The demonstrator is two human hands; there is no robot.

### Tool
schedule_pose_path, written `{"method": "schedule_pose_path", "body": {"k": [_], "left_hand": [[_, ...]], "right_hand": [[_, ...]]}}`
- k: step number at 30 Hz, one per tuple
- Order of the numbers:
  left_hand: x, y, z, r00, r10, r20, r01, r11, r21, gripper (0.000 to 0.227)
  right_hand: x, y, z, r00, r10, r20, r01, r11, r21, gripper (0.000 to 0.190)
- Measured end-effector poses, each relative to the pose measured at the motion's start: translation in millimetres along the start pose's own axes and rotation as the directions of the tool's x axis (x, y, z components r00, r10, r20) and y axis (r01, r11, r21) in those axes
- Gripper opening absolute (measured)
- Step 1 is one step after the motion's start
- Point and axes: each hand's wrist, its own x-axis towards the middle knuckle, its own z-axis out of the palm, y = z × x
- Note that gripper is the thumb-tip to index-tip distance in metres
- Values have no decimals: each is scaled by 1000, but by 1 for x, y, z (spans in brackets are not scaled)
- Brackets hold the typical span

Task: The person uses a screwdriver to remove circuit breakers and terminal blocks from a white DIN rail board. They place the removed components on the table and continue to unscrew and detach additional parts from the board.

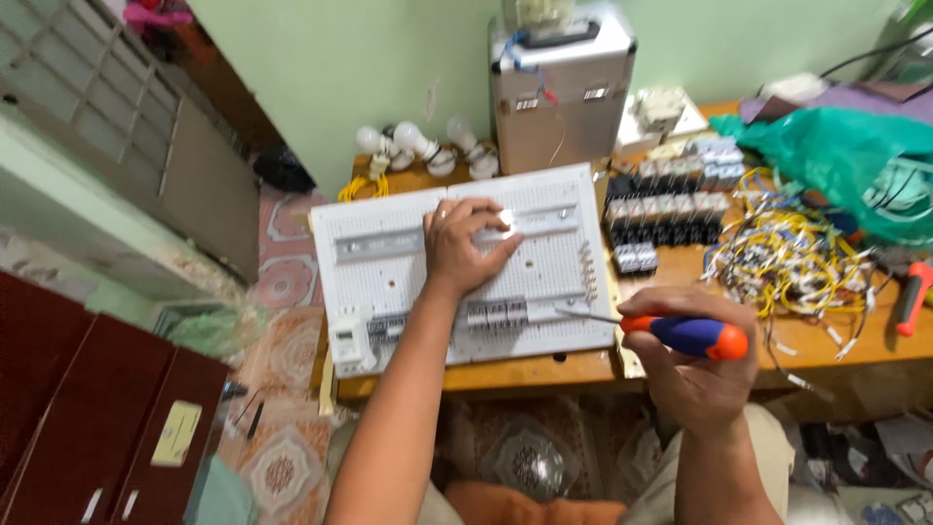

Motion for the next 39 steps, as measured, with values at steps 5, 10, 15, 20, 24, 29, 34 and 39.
{"method": "schedule_pose_path", "body": {"k": [5, 10, 15, 20, 24, 29, 34, 39], "left_hand": [[-4, 6, -7, 1000, -8, -10, 8, 998, -68, 27], [-2, 19, -16, 997, -72, 20, 73, 993, -97, 26], [0, 23, -18, 996, -86, 22, 88, 992, -89, 27], [0, 23, -19, 996, -87, 6, 87, 993, -76, 28], [-1, 21, -18, 996, -94, 5, 94, 993, -75, 28], [0, 15, -15, 999, -44, -21, 43, 997, -66, 29], [-1, 17, -18, 995, -97, 22, 99, 992, -83, 30], [-1, 18, -17, 995, -95, 18, 97, 992, -87, 28]], "right_hand": [[-22, 12, 4, 988, -134, 71, 125, 985, 115, 17], [-35, 11, 18, 952, -195, 235, 163, 975, 148, 12], [-38, 12, 29, 940, -274, 205, 264, 962, 75, 8], [-34, 9, 36, 920, -320, 226, 313, 947, 65, 7], [-31, 7, 39, 906, -337, 257, 336, 941, 51, 9], [-31, 8, 37, 904, -318, 285, 320, 946, 40, 8], [-34, 19, 35, 926, -224, 304, 213, 975, 68, 18], [-43, 30, 40, 915, -92, 393, 85, 996, 36, 26]]}}
